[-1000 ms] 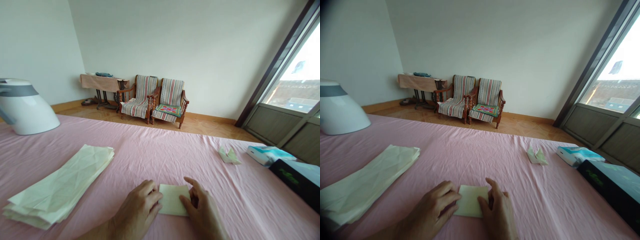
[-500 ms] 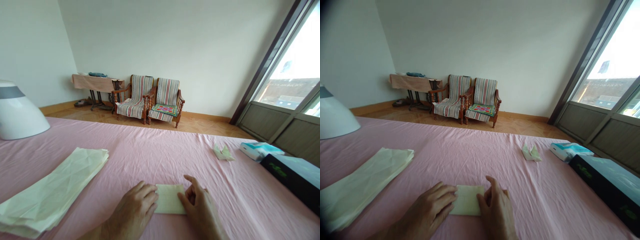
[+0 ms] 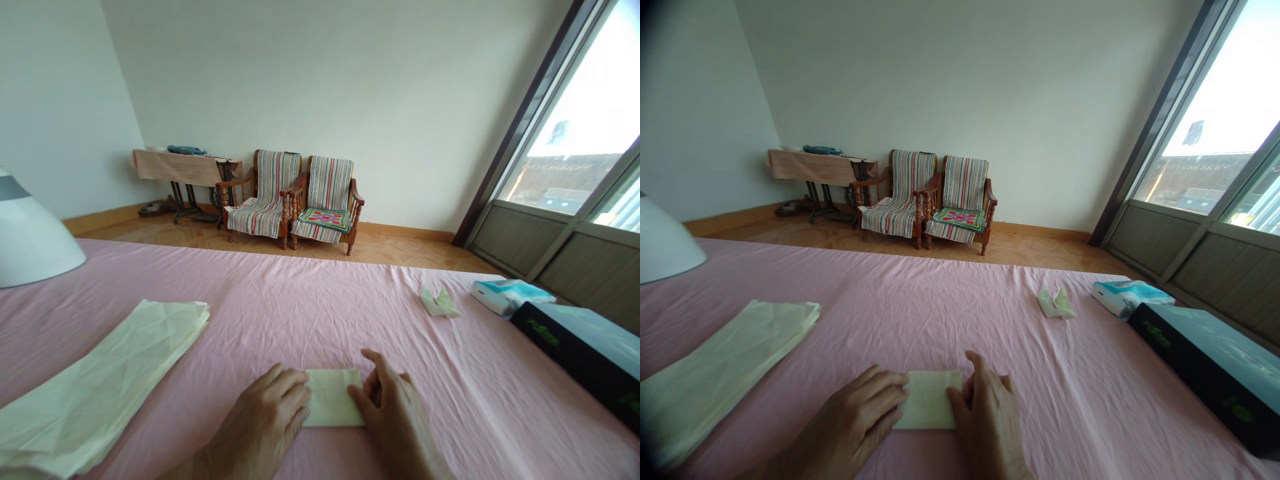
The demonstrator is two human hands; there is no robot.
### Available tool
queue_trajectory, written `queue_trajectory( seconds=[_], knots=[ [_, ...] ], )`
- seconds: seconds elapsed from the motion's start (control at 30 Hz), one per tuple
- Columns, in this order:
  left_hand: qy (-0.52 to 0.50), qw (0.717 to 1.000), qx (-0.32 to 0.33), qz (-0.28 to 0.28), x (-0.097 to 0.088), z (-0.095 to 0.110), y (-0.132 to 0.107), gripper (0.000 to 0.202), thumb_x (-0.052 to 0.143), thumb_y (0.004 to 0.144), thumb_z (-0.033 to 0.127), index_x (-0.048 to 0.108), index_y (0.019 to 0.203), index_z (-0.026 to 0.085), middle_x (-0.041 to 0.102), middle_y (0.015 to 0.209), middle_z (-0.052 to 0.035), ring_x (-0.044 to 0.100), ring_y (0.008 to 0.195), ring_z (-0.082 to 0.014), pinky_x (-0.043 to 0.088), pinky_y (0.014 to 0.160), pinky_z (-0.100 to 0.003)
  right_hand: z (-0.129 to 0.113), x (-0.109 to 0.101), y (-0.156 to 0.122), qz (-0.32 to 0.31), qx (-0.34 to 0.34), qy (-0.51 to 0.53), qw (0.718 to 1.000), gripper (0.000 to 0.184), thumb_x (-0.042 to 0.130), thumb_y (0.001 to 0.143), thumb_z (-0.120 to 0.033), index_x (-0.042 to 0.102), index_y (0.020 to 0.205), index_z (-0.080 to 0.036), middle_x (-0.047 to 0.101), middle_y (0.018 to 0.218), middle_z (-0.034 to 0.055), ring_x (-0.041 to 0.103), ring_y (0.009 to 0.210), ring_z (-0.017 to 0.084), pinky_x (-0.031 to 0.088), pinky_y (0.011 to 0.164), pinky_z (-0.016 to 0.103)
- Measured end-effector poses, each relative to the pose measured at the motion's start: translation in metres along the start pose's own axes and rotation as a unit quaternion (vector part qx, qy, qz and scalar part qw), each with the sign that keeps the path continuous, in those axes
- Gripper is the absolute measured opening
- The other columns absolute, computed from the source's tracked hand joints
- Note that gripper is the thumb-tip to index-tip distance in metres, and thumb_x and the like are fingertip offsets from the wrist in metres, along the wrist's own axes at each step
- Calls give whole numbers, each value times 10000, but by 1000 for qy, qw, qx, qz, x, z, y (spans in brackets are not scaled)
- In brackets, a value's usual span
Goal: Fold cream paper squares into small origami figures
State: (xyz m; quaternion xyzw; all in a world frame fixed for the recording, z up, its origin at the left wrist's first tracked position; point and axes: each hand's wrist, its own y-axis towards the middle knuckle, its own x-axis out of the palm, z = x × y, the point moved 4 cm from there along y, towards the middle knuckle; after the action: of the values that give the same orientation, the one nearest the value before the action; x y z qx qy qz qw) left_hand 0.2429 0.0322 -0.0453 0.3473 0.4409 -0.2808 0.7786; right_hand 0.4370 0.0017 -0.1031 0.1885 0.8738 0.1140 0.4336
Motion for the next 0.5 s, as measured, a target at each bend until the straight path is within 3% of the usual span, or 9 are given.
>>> queue_trajectory(
  seconds=[0.33, 0.43, 0.5],
  knots=[
    [17, 999, -24, -21, -2, -3, 3, 157, 648, 822, 61, 652, 896, 199, 649, 970, -21, 575, 898, -217, 452, 836, -361, 2, -1, 1, -4, -3, -16, 1000, 380, 603, 825, -269, 498, 1185, -206, 594, 650, -49, 573, 596, 175, 368, 689, 341],
    [30, 998, -33, -43, -1, -3, 4, 132, 664, 819, 87, 646, 899, 191, 643, 958, -30, 566, 891, -225, 445, 830, -370, -11, -11, 0, 33, -58, -58, 996, 391, 596, 816, -232, 510, 1197, -203, 641, 776, 10, 604, 694, 210, 386, 691, 356],
    [35, 998, -32, -49, -1, -2, 5, 110, 655, 832, 101, 642, 896, 189, 639, 954, -30, 561, 891, -222, 437, 834, -366, -28, -19, -2, 61, -135, -84, 985, 379, 539, 833, -175, 531, 1208, -230, 653, 1019, 71, 618, 871, 246, 397, 733, 374]
  ],
)
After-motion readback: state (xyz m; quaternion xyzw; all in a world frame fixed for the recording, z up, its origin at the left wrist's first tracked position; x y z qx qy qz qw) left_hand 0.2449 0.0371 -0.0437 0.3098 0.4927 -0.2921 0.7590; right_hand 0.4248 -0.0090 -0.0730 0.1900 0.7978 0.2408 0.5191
